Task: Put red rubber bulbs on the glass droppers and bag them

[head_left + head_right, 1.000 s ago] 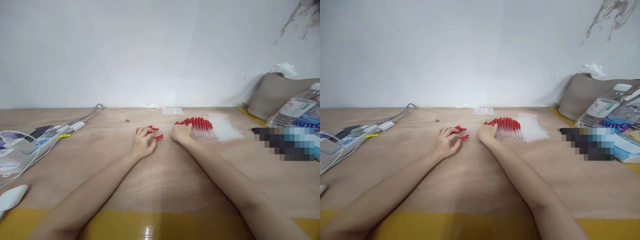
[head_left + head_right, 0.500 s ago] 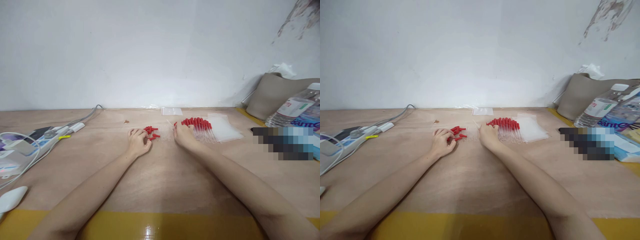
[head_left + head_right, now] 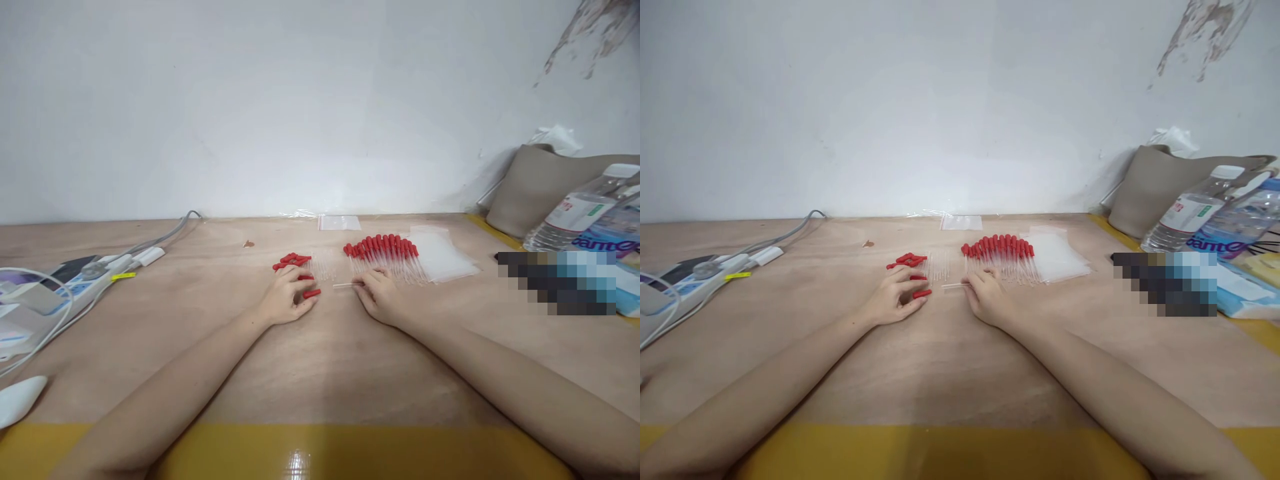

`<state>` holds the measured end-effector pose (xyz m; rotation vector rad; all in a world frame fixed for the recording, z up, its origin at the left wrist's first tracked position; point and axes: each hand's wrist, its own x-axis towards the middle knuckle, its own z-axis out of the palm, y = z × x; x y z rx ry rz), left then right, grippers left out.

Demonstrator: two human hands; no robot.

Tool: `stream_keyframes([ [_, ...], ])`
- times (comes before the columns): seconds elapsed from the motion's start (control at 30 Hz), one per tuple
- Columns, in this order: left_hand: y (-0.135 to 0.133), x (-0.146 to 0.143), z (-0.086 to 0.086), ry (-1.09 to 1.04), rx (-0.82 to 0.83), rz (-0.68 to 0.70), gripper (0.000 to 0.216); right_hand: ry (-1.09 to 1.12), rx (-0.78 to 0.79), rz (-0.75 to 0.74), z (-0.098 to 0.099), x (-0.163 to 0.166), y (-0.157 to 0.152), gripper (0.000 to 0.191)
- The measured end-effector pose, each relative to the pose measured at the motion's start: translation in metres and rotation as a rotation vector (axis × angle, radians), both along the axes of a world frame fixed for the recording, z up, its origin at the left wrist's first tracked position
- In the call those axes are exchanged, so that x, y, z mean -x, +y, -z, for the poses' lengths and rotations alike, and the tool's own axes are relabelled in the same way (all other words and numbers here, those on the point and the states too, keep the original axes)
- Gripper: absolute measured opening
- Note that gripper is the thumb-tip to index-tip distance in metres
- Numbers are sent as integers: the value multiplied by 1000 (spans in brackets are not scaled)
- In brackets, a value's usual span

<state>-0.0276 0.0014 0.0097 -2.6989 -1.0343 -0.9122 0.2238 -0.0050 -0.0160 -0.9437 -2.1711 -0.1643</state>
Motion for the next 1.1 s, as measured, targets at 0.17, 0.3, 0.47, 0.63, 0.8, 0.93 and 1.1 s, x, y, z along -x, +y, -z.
stream_keyframes([
  [0.17,4,-2,6,30,-14,3,19,4,40,-100,1,5,-1,18],
  [0.3,4,-7,8,-4,-4,21,16,-49,-46,-102,5,4,3,32],
  [0.47,0,-17,6,-33,86,7,15,-8,-131,-36,7,10,5,23],
  [0.63,0,-22,6,-4,83,1,15,21,-208,16,1,16,2,20],
  [0.8,2,-21,6,11,26,27,20,12,-272,5,-4,17,-1,18],
  [0.93,2,-20,7,-5,10,39,20,-29,-286,-35,-4,17,-3,21],
  [1.1,5,-20,10,6,-8,73,20,-71,-298,-86,-5,15,-3,26],
])
